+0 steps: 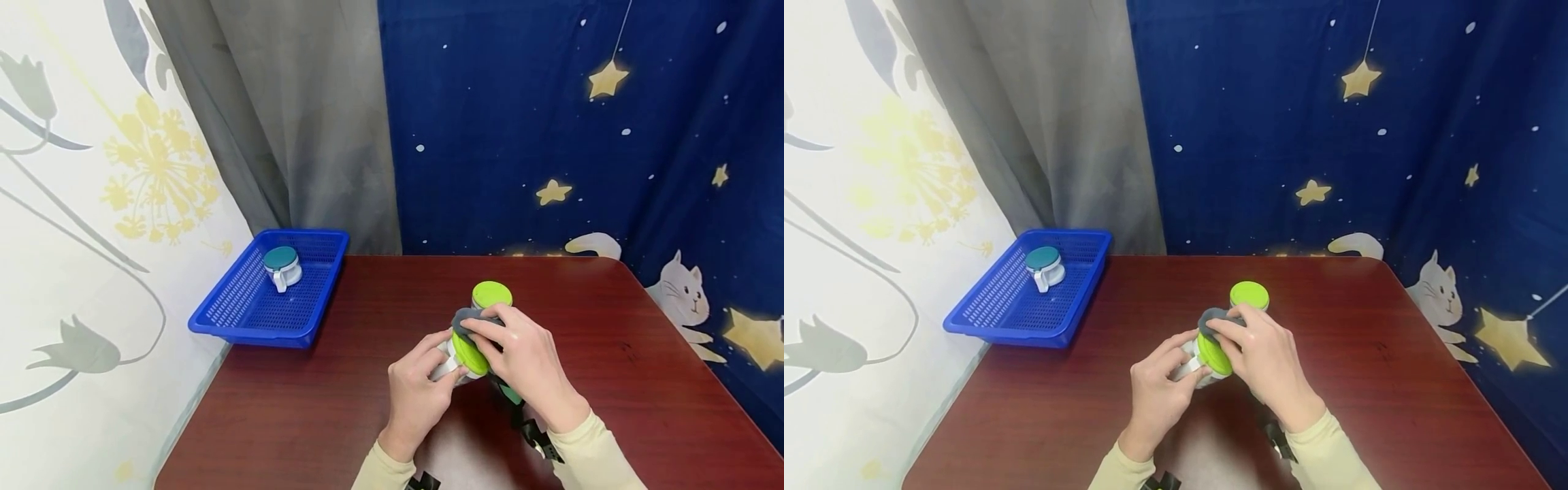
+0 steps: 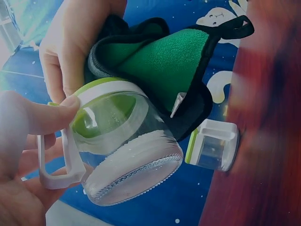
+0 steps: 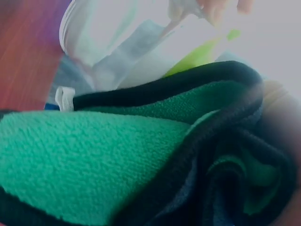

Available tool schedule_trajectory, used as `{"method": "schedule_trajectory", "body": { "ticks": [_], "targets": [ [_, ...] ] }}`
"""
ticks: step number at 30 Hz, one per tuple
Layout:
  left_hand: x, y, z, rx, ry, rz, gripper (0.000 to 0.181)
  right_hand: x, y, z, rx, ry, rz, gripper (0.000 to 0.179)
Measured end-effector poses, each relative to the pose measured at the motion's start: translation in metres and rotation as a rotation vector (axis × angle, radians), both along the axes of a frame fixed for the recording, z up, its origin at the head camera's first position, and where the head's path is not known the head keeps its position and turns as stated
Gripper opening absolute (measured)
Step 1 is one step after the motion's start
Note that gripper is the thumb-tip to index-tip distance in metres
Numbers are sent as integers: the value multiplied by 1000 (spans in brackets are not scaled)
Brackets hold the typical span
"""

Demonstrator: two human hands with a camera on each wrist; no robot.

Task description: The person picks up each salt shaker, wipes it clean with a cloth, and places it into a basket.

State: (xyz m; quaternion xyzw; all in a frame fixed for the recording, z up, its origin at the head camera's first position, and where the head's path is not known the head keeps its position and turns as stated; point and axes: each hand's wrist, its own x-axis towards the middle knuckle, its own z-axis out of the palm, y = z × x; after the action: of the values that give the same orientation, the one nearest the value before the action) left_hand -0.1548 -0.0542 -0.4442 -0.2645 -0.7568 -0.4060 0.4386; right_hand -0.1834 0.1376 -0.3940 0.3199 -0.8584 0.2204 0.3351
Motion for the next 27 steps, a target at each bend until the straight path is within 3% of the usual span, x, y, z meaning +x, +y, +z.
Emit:
{"method": "schedule_trajectory", "body": {
  "ticks": [5,11,19,27],
  "targets": [
    [1,2,0,3,27,-8,31,-4,5,-4,7,14,-32,29],
    [1,-1,2,65,17,-23,28,-6,10,-10,32,-5,-66,28],
    [0,-5,1,200,-78,-21,27,-3,14,-10,10,-46,-51,25],
    [7,-8,24,384,-189,34,29,7,9,-5,-48,-68,53,28]
  ]
}}
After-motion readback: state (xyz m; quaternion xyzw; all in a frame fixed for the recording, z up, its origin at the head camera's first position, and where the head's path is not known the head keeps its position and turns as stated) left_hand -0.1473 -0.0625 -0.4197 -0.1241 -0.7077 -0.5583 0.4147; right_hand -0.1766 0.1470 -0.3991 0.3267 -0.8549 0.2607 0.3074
